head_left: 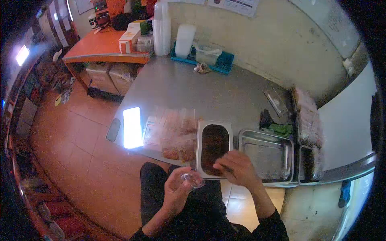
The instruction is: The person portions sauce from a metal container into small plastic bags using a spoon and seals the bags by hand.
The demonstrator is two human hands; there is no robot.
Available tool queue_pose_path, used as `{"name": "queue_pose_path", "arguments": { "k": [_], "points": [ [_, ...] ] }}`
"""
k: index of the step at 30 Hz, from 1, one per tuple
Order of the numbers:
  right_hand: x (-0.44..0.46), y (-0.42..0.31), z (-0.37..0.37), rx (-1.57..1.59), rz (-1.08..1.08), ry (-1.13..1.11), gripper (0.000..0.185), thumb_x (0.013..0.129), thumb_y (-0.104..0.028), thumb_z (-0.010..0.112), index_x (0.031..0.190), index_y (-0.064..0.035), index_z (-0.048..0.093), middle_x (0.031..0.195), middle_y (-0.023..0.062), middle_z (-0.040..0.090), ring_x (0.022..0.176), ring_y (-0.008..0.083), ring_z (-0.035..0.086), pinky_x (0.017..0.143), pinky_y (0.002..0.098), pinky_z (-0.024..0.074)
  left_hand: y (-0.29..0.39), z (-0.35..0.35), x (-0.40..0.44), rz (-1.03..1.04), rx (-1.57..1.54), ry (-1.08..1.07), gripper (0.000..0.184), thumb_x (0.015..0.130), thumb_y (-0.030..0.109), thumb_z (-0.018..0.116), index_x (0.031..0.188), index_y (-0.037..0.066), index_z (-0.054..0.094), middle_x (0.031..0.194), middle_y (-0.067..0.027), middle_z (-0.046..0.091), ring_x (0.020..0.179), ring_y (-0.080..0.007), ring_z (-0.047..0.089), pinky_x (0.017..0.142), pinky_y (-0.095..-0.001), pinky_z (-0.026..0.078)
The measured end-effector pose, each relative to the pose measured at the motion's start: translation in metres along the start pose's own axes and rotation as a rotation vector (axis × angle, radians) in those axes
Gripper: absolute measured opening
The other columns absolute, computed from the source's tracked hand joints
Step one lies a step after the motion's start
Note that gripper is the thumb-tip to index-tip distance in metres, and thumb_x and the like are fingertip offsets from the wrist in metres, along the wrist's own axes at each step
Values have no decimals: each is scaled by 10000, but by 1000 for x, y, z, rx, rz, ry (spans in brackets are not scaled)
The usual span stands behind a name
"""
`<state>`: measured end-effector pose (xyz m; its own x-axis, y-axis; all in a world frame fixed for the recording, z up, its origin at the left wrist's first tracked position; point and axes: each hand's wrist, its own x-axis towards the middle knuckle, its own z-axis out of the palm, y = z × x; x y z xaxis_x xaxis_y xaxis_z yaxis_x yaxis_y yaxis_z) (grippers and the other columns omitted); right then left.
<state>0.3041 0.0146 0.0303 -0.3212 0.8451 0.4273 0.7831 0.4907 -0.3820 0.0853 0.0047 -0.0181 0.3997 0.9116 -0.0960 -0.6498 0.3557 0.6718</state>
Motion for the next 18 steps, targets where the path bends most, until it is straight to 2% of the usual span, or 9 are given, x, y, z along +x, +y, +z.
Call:
{"name": "queue_pose_path", "arguments": {
  "k": [2, 4, 5, 7, 10, 11, 13, 17, 18],
  "points": [
    [-4, -8, -4, 78, 27, 8, 97, 735, -89, 702, 809, -65, 644, 760, 57, 627, 682, 238, 595, 631, 354, 474, -2, -2, -1, -1, -21, 10, 456, 851, 229, 646, 1200, 16, 443, 1098, -161, 579, 1008, -261, 581, 912, -430, 458],
    [-7, -13, -9, 328, 26, 127, 73, 750, -90, 694, 796, -61, 646, 748, 63, 637, 670, 225, 595, 631, 335, 470, -5, -2, -1, -6, -43, 14, 455, 852, 231, 645, 1197, 15, 441, 1091, -158, 580, 1006, -256, 576, 910, -428, 457],
    [-8, -12, -10, 324, 32, 130, 73, 750, -90, 694, 796, -61, 646, 748, 63, 637, 670, 225, 595, 631, 335, 470, -6, -2, 0, 20, -54, -6, 451, 852, 228, 644, 1194, 17, 441, 1083, -155, 580, 999, -252, 573, 906, -425, 456],
    [-4, -3, -11, 251, 202, 93, 87, 790, -136, 659, 856, -80, 650, 839, 72, 636, 787, 270, 610, 713, 361, 494, -8, 0, -1, 46, -63, -27, 447, 852, 226, 644, 1192, 19, 440, 1075, -151, 580, 992, -249, 570, 901, -422, 456],
    [10, 5, -3, 202, 234, 164, 100, 807, -145, 644, 874, -72, 651, 827, 81, 636, 792, 277, 608, 716, 353, 495, -10, 3, -3, 62, -47, 45, 447, 846, 231, 650, 1198, 57, 434, 1032, -146, 592, 925, -267, 579, 842, -429, 474],
    [10, 7, -1, 205, 230, 166, 100, 807, -145, 644, 874, -72, 651, 827, 81, 636, 792, 277, 608, 716, 353, 495, -11, 5, -3, 73, -70, 42, 439, 852, 227, 642, 1198, 57, 432, 1030, -145, 589, 923, -265, 576, 842, -428, 470],
    [6, 8, 3, 251, 174, 27, 112, 813, -161, 639, 873, -69, 656, 816, 81, 636, 804, 284, 608, 728, 349, 494, -11, 6, -5, 81, -91, 41, 431, 858, 224, 634, 1198, 56, 430, 1027, -144, 586, 921, -264, 573, 841, -426, 467],
    [-9, 1, 0, 384, 143, -28, 129, 818, -176, 637, 875, -62, 657, 818, 76, 642, 799, 263, 616, 708, 353, 498, -11, 10, -5, 64, -70, 79, 412, 874, 227, 613, 1201, 56, 429, 1018, -137, 582, 925, -254, 569, 839, -401, 470],
    [-16, 0, 2, 412, 154, 7, 127, 831, -178, 625, 854, -58, 659, 802, 76, 639, 758, 249, 621, 672, 345, 500, -12, 11, -5, 47, -51, 100, 406, 878, 227, 607, 1202, 56, 430, 1016, -134, 582, 923, -249, 569, 839, -393, 471]
  ]
}}
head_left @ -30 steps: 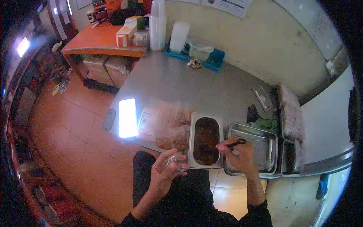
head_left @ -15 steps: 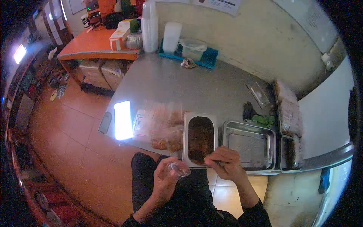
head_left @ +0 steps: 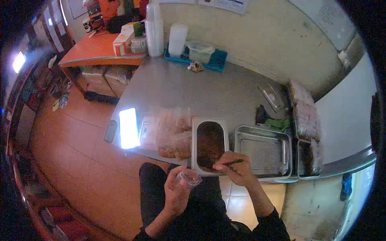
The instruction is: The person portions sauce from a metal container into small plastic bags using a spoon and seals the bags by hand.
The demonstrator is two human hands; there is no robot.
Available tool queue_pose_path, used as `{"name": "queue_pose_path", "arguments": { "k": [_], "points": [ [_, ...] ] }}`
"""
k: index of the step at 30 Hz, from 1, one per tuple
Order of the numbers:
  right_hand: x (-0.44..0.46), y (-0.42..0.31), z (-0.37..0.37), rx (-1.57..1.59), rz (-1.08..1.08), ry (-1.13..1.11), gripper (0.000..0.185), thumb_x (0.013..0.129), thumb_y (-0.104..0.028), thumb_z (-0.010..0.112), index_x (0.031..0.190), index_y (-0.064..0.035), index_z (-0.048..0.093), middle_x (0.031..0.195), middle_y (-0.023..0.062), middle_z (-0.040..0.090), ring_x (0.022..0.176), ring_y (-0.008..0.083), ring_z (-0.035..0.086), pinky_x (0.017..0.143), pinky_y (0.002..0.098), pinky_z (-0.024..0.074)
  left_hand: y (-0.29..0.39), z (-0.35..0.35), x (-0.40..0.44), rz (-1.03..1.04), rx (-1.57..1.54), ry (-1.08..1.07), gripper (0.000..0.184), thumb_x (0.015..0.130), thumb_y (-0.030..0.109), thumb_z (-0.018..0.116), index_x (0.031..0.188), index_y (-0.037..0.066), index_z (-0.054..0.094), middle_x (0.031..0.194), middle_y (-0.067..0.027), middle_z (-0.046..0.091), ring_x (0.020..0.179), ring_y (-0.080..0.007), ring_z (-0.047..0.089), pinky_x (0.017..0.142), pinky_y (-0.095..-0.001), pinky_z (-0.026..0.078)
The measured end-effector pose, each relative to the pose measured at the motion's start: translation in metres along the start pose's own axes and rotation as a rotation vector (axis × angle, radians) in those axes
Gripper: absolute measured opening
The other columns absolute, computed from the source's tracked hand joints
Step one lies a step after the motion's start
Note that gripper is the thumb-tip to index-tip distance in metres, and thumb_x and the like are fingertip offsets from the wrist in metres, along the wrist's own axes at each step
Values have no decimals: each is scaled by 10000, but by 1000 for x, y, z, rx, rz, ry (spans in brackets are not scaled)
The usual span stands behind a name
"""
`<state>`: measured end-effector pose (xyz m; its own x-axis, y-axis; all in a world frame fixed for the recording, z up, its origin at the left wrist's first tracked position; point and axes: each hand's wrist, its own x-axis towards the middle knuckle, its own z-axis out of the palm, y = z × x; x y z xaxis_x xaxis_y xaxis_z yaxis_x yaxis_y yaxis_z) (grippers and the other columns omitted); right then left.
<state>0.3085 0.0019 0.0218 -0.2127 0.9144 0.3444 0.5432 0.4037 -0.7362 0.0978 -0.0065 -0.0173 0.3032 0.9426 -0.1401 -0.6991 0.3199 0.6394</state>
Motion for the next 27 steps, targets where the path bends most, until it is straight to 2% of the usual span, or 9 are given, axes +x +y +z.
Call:
{"name": "queue_pose_path", "arguments": {
  "k": [2, 4, 8, 10, 14, 16, 20, 23, 27],
  "points": [
    [-2, -3, -1, 24, 6, 37, 137, 845, -180, 612, 833, -53, 661, 786, 76, 635, 718, 235, 626, 636, 336, 502, -1, -4, 1, -9, -29, -18, 410, 869, 192, 614, 1205, 43, 433, 1040, -142, 575, 956, -240, 561, 872, -398, 454],
    [4, -11, -1, 144, 315, 78, 210, 872, -187, 586, 757, -29, 663, 691, 44, 603, 594, 141, 567, 537, 271, 433, -1, -5, -1, -13, -54, -30, 414, 859, 157, 622, 1208, 30, 437, 1065, -151, 568, 989, -230, 554, 906, -402, 438],
    [8, -5, 0, 299, 359, 131, 276, 906, -222, 542, 751, -28, 662, 655, 24, 581, 561, 93, 531, 506, 237, 397, 2, -3, -1, -1, -57, -24, 426, 854, 158, 628, 1213, 33, 435, 1071, -150, 567, 997, -234, 553, 914, -398, 432],
    [4, 1, -1, 428, 551, 218, 305, 915, -276, 551, 744, -45, 654, 681, 28, 611, 544, 74, 529, 476, 227, 397, 2, -3, -2, 2, -63, -29, 427, 853, 161, 632, 1212, 35, 438, 1071, -148, 568, 1002, -237, 552, 916, -398, 431],
    [3, 3, 3, 493, 562, 310, 346, 927, -261, 514, 726, -13, 647, 659, 29, 599, 541, 67, 514, 480, 196, 363, -2, -6, 0, 25, -67, -52, 427, 849, 167, 637, 1205, 33, 443, 1071, -148, 569, 1019, -246, 551, 920, -406, 431],
    [-1, 1, 5, 582, 573, 541, 335, 922, -263, 528, 727, -13, 636, 674, 42, 615, 530, 67, 505, 467, 200, 359, -2, -7, 0, 30, -75, -65, 426, 847, 166, 638, 1202, 32, 443, 1073, -148, 568, 1025, -248, 550, 924, -410, 430],
    [-12, 15, 2, 531, 615, 549, 294, 913, -246, 547, 748, -15, 622, 694, 55, 622, 521, 70, 499, 459, 209, 364, -2, -6, 1, 17, -12, -30, 446, 838, 217, 654, 1185, 38, 439, 1052, -139, 569, 984, -244, 555, 901, -399, 448],
    [-16, 22, 10, 628, 641, 676, 364, 911, -332, 550, 759, -15, 648, 578, 31, 573, 491, 78, 494, 459, 212, 364, 2, 0, 1, 30, 25, -17, 459, 830, 262, 668, 1168, 53, 440, 1026, -125, 574, 933, -237, 567, 861, -383, 476],
    [-14, 21, 12, 727, 713, 855, 272, 911, -257, 557, 773, -28, 608, 708, 59, 615, 516, 75, 501, 448, 212, 369, 15, 2, 3, 10, 135, 43, 439, 829, 245, 673, 1159, 57, 453, 1048, -123, 583, 907, -229, 588, 805, -368, 509]
  ]
}}
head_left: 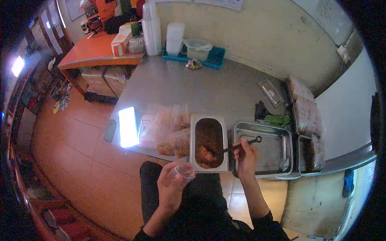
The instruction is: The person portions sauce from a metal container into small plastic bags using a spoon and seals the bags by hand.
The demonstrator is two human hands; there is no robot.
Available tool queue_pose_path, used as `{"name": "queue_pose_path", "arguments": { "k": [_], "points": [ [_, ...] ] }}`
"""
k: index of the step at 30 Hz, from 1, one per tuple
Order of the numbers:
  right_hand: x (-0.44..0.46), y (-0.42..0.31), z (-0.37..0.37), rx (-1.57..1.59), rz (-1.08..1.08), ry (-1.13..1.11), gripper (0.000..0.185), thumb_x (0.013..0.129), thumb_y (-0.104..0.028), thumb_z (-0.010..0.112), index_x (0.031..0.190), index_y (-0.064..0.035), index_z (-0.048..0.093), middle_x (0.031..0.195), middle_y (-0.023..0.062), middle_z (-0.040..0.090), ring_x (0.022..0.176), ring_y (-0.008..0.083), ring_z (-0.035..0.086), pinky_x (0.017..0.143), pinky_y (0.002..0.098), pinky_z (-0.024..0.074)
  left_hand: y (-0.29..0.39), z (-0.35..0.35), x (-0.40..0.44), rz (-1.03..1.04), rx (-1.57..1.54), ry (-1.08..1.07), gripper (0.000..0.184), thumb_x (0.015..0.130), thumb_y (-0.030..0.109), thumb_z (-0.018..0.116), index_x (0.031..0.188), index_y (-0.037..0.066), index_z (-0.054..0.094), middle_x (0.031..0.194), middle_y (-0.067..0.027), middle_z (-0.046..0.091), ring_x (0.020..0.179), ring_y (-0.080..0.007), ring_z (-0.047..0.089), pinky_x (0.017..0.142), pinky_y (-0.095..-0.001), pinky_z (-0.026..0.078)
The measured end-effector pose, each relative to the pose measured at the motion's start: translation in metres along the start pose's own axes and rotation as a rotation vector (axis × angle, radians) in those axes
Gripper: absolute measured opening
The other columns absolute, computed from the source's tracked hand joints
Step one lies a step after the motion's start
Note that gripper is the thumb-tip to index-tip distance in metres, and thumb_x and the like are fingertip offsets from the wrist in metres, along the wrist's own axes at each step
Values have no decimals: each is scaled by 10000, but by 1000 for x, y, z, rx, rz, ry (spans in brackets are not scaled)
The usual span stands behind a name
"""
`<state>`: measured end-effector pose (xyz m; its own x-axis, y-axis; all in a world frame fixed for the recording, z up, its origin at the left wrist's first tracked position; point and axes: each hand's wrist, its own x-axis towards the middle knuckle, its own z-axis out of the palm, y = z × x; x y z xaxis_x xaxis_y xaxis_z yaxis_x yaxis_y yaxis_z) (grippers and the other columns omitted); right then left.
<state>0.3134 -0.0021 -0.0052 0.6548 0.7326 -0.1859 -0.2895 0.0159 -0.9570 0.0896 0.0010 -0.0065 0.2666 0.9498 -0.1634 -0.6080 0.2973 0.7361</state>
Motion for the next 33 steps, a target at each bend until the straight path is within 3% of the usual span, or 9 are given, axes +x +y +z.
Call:
{"name": "queue_pose_path", "arguments": {
  "k": [1, 3, 14, 26, 33],
  "points": [
    [1, 0, 0, 33, 6, 34, 275, 915, -259, 552, 776, -29, 609, 712, 56, 614, 516, 73, 501, 446, 212, 367, 5, -1, 1, 0, 1, -1, 439, 829, 245, 673, 1159, 57, 453, 1048, -123, 583, 907, -229, 588, 805, -368, 509],
    [1, -1, -4, 32, 33, 45, 273, 917, -260, 549, 785, -30, 611, 713, 52, 613, 522, 76, 505, 456, 211, 372, 15, -2, 3, -119, 143, 89, 415, 876, 228, 612, 1203, 31, 448, 1163, -157, 561, 1062, -262, 569, 860, -379, 510],
    [-4, -2, -8, 108, -109, 23, 280, 926, -276, 536, 827, -28, 620, 725, 58, 618, 575, 94, 515, 528, 234, 402, 26, -18, 36, -23, 90, 140, 379, 904, 211, 572, 1221, 24, 483, 1166, -132, 563, 1033, -249, 592, 822, -352, 533],
    [-6, -1, -14, 207, -46, 70, 251, 906, -252, 569, 849, -16, 630, 711, 46, 617, 569, 88, 538, 515, 209, 437, 34, -10, 40, -9, 102, 172, 365, 893, 162, 581, 1215, 17, 490, 1123, -144, 589, 1027, -244, 596, 832, -349, 520],
    [-1, 2, -21, 268, 131, 111, 204, 895, -200, 574, 842, -10, 627, 657, 29, 592, 553, 89, 539, 487, 192, 436, 35, -7, 44, 47, 117, 136, 395, 873, 195, 618, 1207, 20, 501, 1107, -140, 588, 1004, -238, 601, 835, -339, 526]
  ]
}}
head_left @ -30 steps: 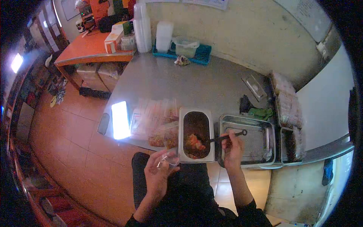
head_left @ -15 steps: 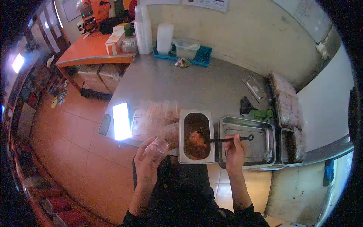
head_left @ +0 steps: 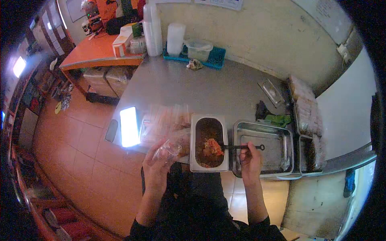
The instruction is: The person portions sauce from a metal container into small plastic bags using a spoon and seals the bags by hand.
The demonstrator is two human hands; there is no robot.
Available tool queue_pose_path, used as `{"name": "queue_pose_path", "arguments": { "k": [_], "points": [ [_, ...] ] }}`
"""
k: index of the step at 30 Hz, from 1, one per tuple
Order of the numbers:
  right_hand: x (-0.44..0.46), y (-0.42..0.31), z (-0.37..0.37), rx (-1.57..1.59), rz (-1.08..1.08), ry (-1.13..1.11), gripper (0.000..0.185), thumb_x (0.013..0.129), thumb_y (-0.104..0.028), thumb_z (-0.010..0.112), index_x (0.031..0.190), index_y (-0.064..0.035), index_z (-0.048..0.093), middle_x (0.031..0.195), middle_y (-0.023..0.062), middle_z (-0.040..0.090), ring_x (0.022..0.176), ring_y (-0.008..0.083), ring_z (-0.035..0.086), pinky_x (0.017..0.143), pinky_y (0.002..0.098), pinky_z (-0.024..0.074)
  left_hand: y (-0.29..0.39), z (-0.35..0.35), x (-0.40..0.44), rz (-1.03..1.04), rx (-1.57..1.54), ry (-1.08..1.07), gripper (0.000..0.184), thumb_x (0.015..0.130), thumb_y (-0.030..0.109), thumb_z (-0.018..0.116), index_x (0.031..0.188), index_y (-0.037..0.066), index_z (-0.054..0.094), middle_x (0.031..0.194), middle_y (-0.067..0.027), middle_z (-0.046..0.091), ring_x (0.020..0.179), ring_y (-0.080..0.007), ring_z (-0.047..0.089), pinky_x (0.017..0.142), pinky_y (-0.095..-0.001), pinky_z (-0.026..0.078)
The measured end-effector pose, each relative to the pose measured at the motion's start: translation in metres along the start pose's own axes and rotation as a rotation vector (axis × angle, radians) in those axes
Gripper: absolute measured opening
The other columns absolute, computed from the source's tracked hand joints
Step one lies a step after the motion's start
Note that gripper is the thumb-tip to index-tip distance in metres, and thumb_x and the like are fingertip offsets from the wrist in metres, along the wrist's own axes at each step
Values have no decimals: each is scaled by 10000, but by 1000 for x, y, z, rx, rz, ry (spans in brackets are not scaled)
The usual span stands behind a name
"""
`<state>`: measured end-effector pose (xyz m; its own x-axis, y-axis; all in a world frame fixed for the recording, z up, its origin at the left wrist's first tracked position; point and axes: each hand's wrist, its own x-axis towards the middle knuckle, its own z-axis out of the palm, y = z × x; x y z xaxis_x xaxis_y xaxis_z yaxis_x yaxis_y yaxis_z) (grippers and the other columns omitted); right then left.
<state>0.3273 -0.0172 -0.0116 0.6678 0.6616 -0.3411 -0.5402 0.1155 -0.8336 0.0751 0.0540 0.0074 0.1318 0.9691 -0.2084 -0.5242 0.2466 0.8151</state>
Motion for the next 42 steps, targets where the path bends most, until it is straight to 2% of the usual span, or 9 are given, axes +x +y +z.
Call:
{"name": "queue_pose_path", "arguments": {
  "k": [7, 12, 23, 26, 29, 32, 38, 40, 42],
  "points": [
    [6, 6, -5, 34, 60, -14, 184, 888, -182, 577, 847, -6, 616, 650, 26, 585, 542, 90, 534, 483, 187, 430, 2, 2, 17, -33, 8, -24, 400, 832, 164, 668, 1179, 19, 531, 1078, -119, 594, 966, -197, 604, 806, -320, 534],
    [12, -3, 3, 94, 57, -42, 179, 887, -190, 583, 853, -15, 605, 653, 19, 580, 539, 92, 536, 468, 185, 423, 6, 10, 38, -9, 292, -197, 310, 816, 100, 674, 1105, 20, 594, 1021, -95, 619, 880, -137, 600, 729, -250, 520],
    [6, -44, 41, 211, -48, -151, 175, 879, -217, 608, 826, -51, 611, 664, 23, 596, 522, 70, 531, 462, 169, 430, -12, 45, 55, -186, 95, -453, 290, 854, 86, 624, 1135, 25, 586, 999, -72, 621, 888, -148, 608, 784, -264, 516],
    [2, -45, 44, 131, -80, -62, 219, 884, -254, 601, 816, -47, 617, 659, 20, 595, 511, 66, 517, 457, 176, 409, -3, 53, 49, -224, 80, -432, 290, 856, 94, 625, 1135, 26, 584, 985, -68, 625, 895, -145, 609, 793, -271, 518],
    [1, -52, 46, -42, -173, -155, 208, 901, -219, 574, 825, -31, 622, 670, 30, 608, 527, 61, 497, 435, 202, 346, -5, 50, 51, -196, 118, -446, 300, 849, 102, 639, 1134, 25, 584, 986, -69, 626, 905, -142, 608, 800, -274, 517],
    [0, -68, 59, -307, -324, -115, 293, 897, -308, 580, 772, -48, 630, 608, 10, 575, 490, 62, 484, 448, 195, 352, -6, 49, 52, -124, 229, -490, 300, 837, 111, 659, 1117, 25, 594, 990, -70, 628, 910, -137, 606, 794, -267, 515],
    [-2, -99, 102, -831, -473, -487, 337, 899, -335, 572, 729, -51, 636, 583, 18, 559, 505, 70, 470, 452, 240, 346, -17, 48, 50, 57, 432, -532, 249, 814, 112, 686, 1042, 22, 642, 1011, -72, 634, 914, -130, 605, 782, -250, 507],
    [-2, -103, 117, -942, -701, -785, 327, 899, -318, 565, 758, -29, 628, 574, 68, 541, 498, 155, 495, 466, 311, 364, -13, 51, 44, 107, 466, -511, 240, 809, 107, 690, 1027, 17, 649, 1019, -74, 634, 919, -132, 605, 792, -255, 505],
    [-12, -113, 135, -1028, -758, -877, 325, 897, -302, 562, 756, -14, 610, 583, 101, 529, 508, 213, 503, 478, 345, 364, -5, 55, 36, 28, 350, -440, 285, 801, 99, 696, 1064, 12, 633, 1026, -82, 634, 937, -138, 598, 824, -266, 495]
  ]
}}
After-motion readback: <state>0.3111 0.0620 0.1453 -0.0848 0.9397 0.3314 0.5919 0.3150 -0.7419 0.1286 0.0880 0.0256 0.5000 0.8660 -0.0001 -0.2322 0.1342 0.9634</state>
